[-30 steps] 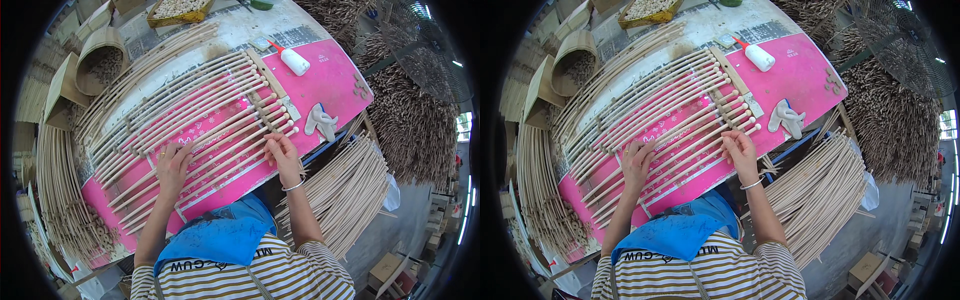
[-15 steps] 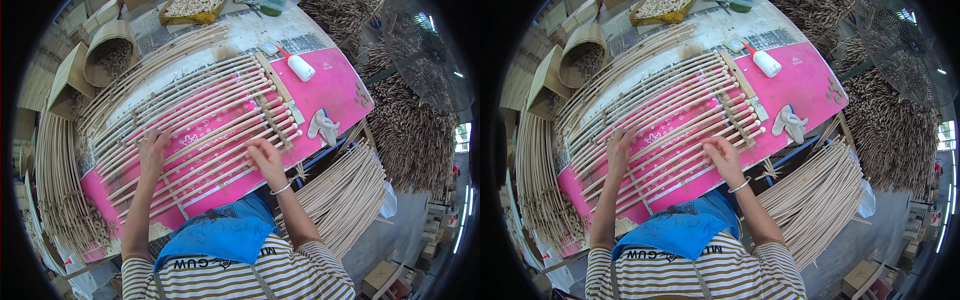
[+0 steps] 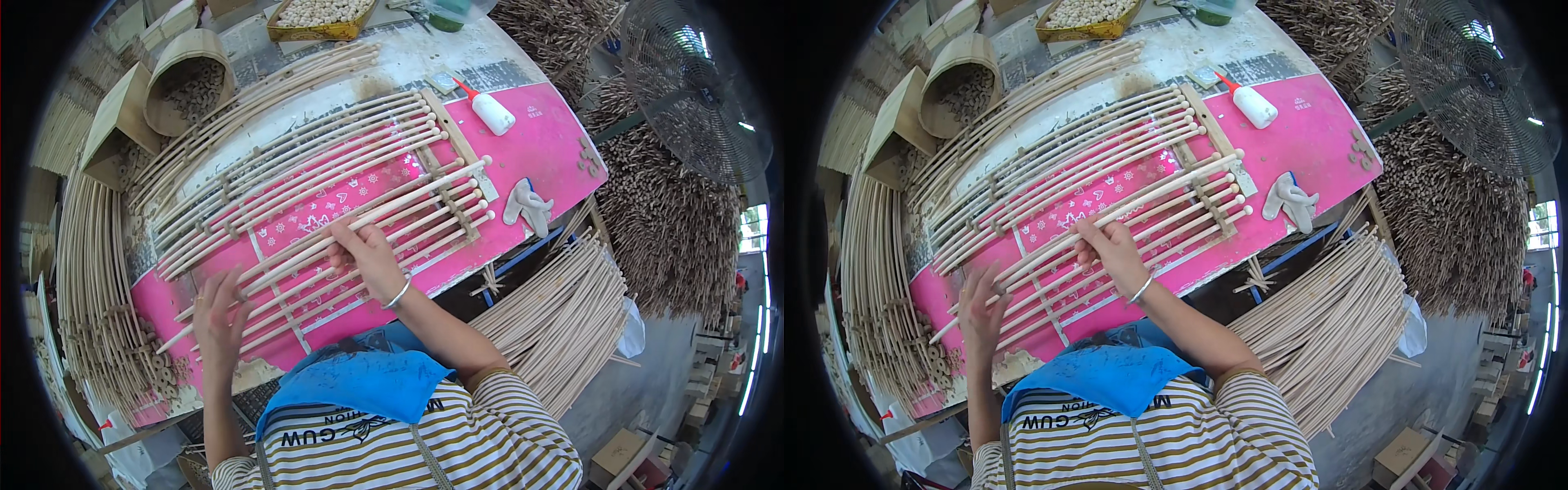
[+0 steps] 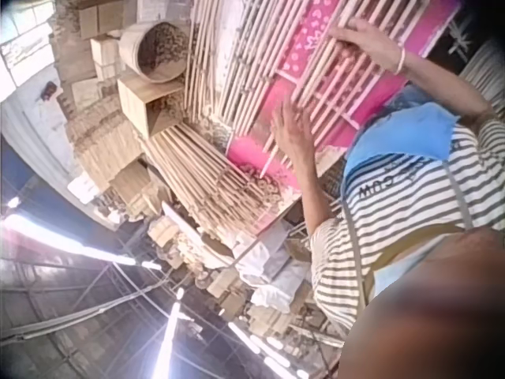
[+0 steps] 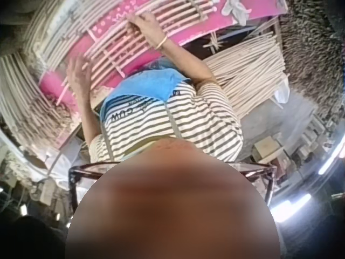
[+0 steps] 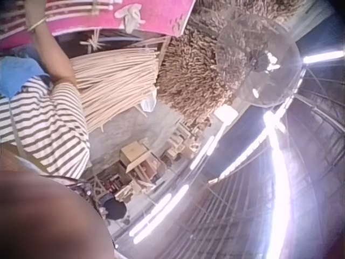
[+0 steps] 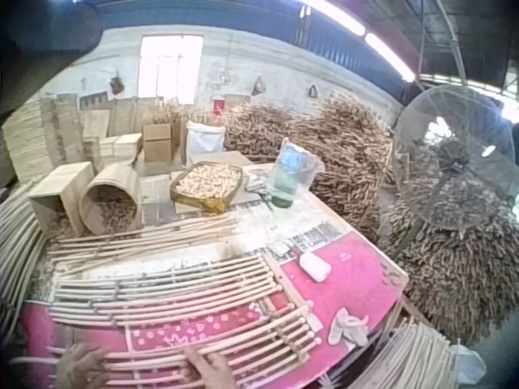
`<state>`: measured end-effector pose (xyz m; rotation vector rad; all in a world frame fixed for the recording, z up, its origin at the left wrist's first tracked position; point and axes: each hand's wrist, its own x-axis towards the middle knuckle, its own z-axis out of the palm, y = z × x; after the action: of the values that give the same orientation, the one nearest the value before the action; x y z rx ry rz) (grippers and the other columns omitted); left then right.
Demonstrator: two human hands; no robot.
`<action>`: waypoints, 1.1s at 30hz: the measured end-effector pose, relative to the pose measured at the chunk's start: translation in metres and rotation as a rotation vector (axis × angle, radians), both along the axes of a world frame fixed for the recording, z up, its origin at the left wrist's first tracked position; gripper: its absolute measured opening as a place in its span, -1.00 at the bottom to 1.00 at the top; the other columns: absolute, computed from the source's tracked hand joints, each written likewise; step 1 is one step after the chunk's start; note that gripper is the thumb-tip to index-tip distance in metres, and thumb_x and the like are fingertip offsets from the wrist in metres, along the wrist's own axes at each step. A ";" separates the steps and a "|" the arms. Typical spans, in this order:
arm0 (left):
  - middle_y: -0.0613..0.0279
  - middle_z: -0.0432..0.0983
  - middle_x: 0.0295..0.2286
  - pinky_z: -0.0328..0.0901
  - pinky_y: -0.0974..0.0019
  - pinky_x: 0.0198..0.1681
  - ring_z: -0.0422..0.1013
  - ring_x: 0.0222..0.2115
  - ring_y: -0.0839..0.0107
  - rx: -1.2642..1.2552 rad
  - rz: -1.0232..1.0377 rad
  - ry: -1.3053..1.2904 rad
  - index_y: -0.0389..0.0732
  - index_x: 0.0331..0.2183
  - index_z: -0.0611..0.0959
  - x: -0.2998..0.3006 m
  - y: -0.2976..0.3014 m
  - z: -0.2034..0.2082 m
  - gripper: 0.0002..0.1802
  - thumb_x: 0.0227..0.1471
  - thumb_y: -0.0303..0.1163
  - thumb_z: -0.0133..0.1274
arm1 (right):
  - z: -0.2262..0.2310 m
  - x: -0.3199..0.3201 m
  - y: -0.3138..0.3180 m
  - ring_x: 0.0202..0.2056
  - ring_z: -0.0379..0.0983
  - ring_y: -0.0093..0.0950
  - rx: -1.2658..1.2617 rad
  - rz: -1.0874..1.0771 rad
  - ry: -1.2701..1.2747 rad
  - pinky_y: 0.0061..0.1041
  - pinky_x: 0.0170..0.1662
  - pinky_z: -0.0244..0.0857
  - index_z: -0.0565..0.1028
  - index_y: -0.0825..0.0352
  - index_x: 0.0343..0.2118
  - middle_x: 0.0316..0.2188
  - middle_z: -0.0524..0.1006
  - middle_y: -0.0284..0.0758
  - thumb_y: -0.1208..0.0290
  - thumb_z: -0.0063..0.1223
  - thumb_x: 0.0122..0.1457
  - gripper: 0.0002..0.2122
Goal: Assemble a wooden lattice structure by threading rods through spacers and applying glue.
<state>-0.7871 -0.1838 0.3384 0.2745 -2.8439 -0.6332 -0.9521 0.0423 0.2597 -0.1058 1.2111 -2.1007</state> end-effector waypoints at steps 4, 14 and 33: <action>0.04 0.60 -0.28 0.41 0.19 -0.14 0.57 -0.24 0.12 0.229 0.016 -0.075 -0.31 -0.02 0.67 0.012 -0.015 -0.005 -0.64 0.09 -0.54 0.18 | 0.003 -0.002 0.004 -0.48 0.51 -0.69 0.022 0.004 0.033 -0.66 -0.42 0.43 0.62 0.34 -0.12 -0.47 0.57 -0.45 0.16 0.06 0.44 -0.69; 0.02 0.62 -0.26 0.42 0.15 -0.14 0.55 -0.22 0.08 0.292 -0.030 0.109 -0.29 -0.02 0.68 -0.025 0.044 -0.034 -0.60 0.06 -0.55 0.23 | -0.003 0.032 -0.019 -0.48 0.50 -0.69 0.030 0.066 0.027 -0.67 -0.45 0.39 0.61 0.35 -0.15 -0.48 0.56 -0.43 0.21 0.10 0.43 -0.74; 0.02 0.53 -0.37 0.35 0.14 -0.26 0.45 -0.34 0.09 0.174 -0.118 0.143 -0.32 -0.05 0.71 -0.001 0.052 -0.032 -0.62 0.04 -0.67 0.19 | 0.011 0.011 0.029 -0.37 0.62 -0.61 0.077 0.079 0.088 -0.62 -0.29 0.54 0.64 0.38 -0.07 -0.35 0.68 -0.33 0.44 0.32 0.24 -0.77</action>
<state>-0.7880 -0.1317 0.3068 0.0842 -2.6864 -0.8888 -0.9413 0.0710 0.2707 -0.2090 1.3166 -1.9969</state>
